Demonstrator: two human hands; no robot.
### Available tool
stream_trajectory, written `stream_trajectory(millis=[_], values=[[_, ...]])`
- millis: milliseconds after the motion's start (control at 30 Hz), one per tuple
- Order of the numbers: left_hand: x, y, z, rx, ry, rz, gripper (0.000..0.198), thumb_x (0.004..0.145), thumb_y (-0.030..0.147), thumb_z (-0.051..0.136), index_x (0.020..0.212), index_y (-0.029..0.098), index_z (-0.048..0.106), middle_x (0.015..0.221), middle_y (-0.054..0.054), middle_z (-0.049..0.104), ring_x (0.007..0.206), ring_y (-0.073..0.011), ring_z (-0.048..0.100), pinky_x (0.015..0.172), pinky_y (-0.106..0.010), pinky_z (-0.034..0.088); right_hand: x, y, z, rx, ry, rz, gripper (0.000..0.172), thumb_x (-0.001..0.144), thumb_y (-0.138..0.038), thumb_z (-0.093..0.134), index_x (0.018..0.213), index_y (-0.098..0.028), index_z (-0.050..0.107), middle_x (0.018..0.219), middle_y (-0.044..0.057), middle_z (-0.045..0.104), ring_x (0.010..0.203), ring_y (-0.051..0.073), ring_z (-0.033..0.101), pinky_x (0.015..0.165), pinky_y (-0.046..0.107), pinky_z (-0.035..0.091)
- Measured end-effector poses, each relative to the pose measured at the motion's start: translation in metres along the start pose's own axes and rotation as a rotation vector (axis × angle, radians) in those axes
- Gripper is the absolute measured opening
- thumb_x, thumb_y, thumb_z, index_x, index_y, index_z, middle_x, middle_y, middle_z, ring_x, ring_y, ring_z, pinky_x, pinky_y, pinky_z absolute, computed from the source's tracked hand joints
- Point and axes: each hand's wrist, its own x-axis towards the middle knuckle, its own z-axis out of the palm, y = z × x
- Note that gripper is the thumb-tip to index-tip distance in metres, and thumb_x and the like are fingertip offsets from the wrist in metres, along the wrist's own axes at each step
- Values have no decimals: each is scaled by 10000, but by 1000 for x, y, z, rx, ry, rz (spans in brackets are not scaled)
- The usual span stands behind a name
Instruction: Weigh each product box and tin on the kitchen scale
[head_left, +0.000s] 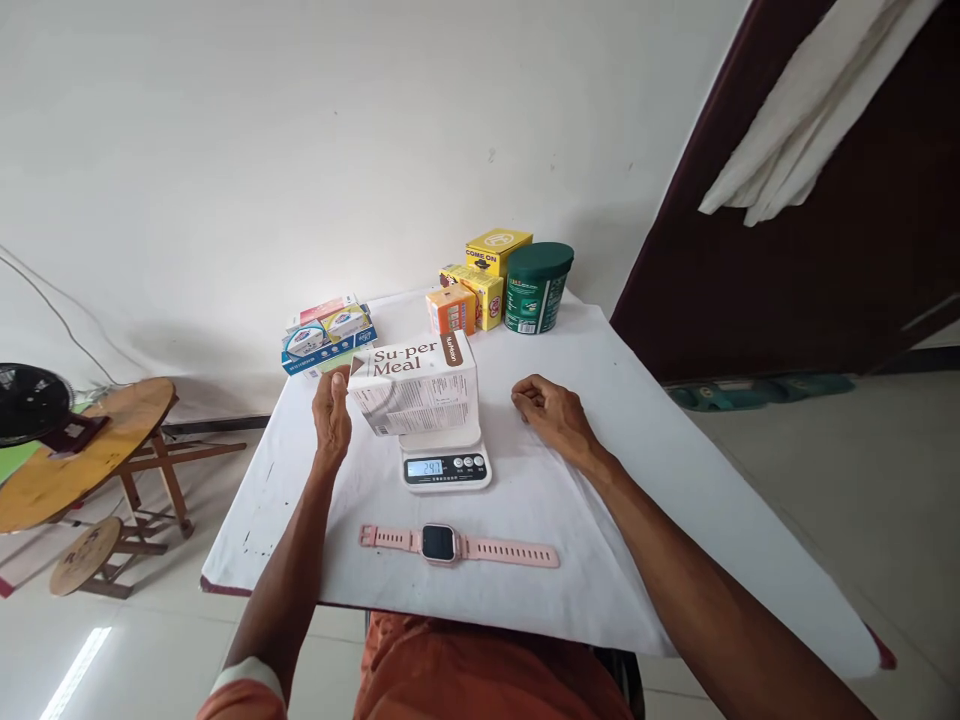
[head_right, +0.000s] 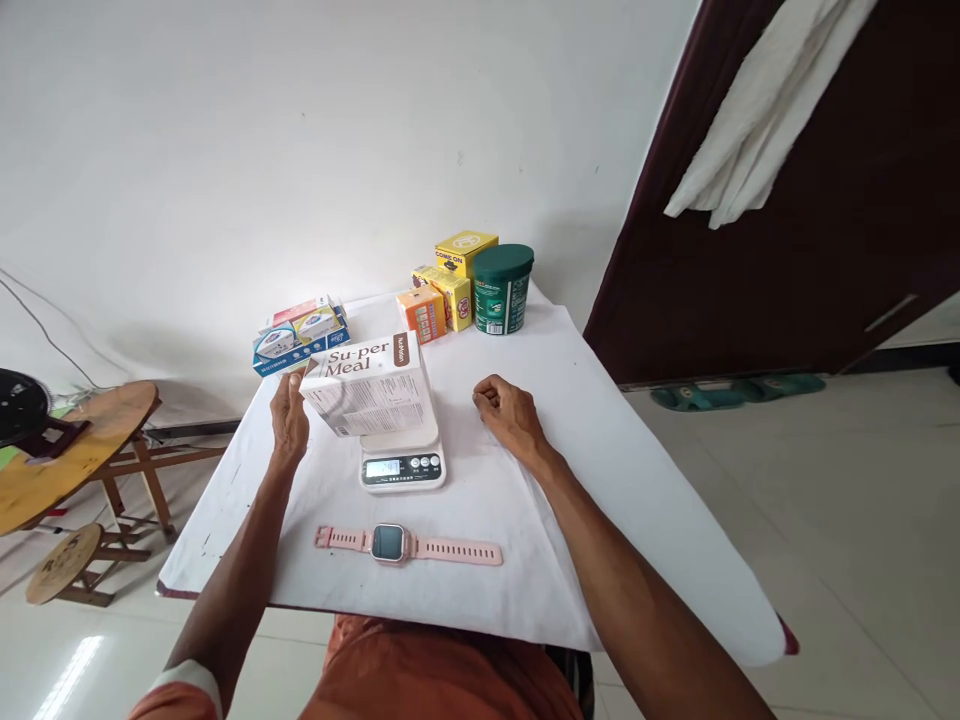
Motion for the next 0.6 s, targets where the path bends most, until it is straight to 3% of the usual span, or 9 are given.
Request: stream_trajectory(millis=[100,267,400,500,600], values=[[-4,-8,1,-76,3,-46,661,1022,703,322,1117,174,706,1028,-117,748,982,-236,692,793,-344,537,-1,-1,-1,-15,-1,-12,161,805,-359,561,833,-217,631,731,16,656,638,161,599,638,289,490],[-6,-2,-1,-137,0,-38,703,1009,734,322,1143,165,713,1057,-127,743,1003,-239,683,812,-345,521,-2,-3,-1,-36,-9,6,159,796,-349,566,837,-213,639,719,12,653,615,157,596,622,286,483],[-12,8,-3,-168,-57,68,693,1013,727,333,1216,170,691,1203,-141,726,1097,-261,674,929,-390,515,-1,0,1,-33,-9,25,169,784,-351,568,845,-212,641,716,11,646,608,161,602,615,291,486],[-13,11,-4,-181,-165,158,735,983,760,372,1390,191,600,1388,-166,647,1274,-313,616,1054,-453,473,0,2,1,-35,-11,30,180,784,-363,569,848,-211,642,716,12,647,606,162,605,619,295,488],[-12,12,-5,-129,-265,169,848,878,790,565,1514,235,480,1542,-174,526,1424,-367,504,1126,-507,431,0,2,0,-43,-14,20,185,788,-368,573,851,-210,645,709,15,650,608,161,599,622,294,482]])
